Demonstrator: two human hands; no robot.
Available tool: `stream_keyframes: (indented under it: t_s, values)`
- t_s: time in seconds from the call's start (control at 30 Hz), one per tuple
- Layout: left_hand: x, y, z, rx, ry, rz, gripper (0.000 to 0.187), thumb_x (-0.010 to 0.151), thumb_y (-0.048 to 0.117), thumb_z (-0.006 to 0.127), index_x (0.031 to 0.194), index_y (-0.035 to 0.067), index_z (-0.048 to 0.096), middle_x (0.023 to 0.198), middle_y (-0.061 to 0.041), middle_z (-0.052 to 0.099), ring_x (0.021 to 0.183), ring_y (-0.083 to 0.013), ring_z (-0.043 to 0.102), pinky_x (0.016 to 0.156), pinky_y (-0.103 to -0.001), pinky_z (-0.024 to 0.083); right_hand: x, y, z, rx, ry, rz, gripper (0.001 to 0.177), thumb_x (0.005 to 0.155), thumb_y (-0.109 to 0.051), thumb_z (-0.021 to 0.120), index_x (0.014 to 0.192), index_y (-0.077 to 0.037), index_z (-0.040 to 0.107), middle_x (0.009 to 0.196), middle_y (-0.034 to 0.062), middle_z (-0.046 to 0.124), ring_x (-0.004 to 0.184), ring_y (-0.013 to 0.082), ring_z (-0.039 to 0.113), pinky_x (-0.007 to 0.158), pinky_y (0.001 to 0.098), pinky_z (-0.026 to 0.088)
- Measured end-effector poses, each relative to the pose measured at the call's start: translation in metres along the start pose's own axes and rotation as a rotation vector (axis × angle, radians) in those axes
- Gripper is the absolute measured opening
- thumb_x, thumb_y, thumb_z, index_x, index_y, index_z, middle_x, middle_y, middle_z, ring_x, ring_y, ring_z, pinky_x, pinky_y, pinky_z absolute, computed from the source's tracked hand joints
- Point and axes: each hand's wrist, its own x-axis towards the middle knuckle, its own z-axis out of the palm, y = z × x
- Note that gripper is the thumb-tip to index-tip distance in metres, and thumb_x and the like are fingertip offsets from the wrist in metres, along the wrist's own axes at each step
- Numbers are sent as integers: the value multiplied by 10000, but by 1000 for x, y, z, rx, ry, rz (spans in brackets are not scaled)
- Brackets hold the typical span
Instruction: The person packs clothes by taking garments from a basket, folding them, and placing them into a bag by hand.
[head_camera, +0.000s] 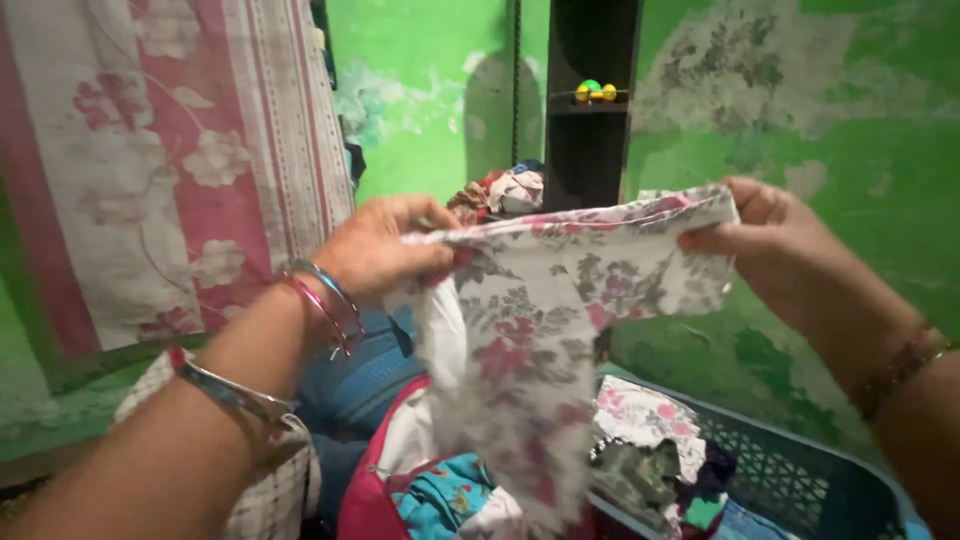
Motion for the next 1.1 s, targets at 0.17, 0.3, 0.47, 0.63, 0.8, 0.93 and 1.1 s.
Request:
stream_keyframes:
  t_s: [0.17, 0.3, 0.47, 0.63, 0.8, 0.93, 1.1]
  values:
    - [-4, 68, -1, 530, 180, -35, 259, 774, 323, 823, 901, 99, 800, 787, -42, 774, 665, -106, 678, 609, -286, 545, 4, 13, 49, -322, 101, 177, 527, 754, -121, 804, 1238, -48, 609, 1219, 172, 714, 1146, 262, 664, 995, 398, 527]
    - [14, 84, 10, 740, 121, 38, 314, 723, 399, 855, 921, 158, 819, 877, -25, 792, 750, -153, 729, 707, -320, 574, 6, 16, 99, -380, -201, -57, 886, 704, -186, 863, 1464, -139, 409, 1332, 73, 615, 1266, 175, 555, 1010, 372, 471]
    - [26, 86, 9, 981, 49, 171, 387, 727, 444, 842, 992, 163, 811, 972, -76, 789, 889, -225, 757, 813, -365, 577, 7, 29, 136, 78, -430, 9, 528, 777, -200, 839, 1231, -11, 648, 1099, 35, 755, 1010, 125, 689, 897, 288, 572]
    - [11, 96, 1, 1348, 30, -155, 495, 737, 571, 808, 1059, 196, 796, 991, -123, 775, 964, -312, 734, 862, -437, 563, 24, 33, 121, -368, -93, 73, 250, 784, -189, 841, 887, -14, 695, 771, 7, 693, 688, 87, 599, 603, 283, 494]
    - [7, 92, -4, 1348, 43, -252, 493, 761, 560, 803, 1034, 149, 820, 1007, -148, 768, 979, -331, 724, 874, -452, 555, 26, 27, 119, -576, 49, -6, 313, 791, -223, 856, 877, -27, 628, 733, 31, 615, 672, 108, 534, 575, 307, 448]
    - [27, 81, -5, 1109, 270, -276, 312, 736, 248, 804, 1032, 151, 809, 1012, -160, 757, 953, -304, 736, 906, -400, 555, 12, 27, 134, -622, 78, -147, 319, 783, -207, 818, 971, -49, 614, 741, 30, 631, 680, 109, 566, 598, 302, 484]
    - [31, 89, -5, 475, 425, -303, 211, 808, 66, 726, 1008, 22, 773, 962, -179, 764, 854, -291, 776, 764, -429, 620, 0, 36, 154, -526, -29, -91, 283, 859, -202, 764, 1069, -33, 678, 824, 42, 696, 744, 101, 590, 669, 297, 520]
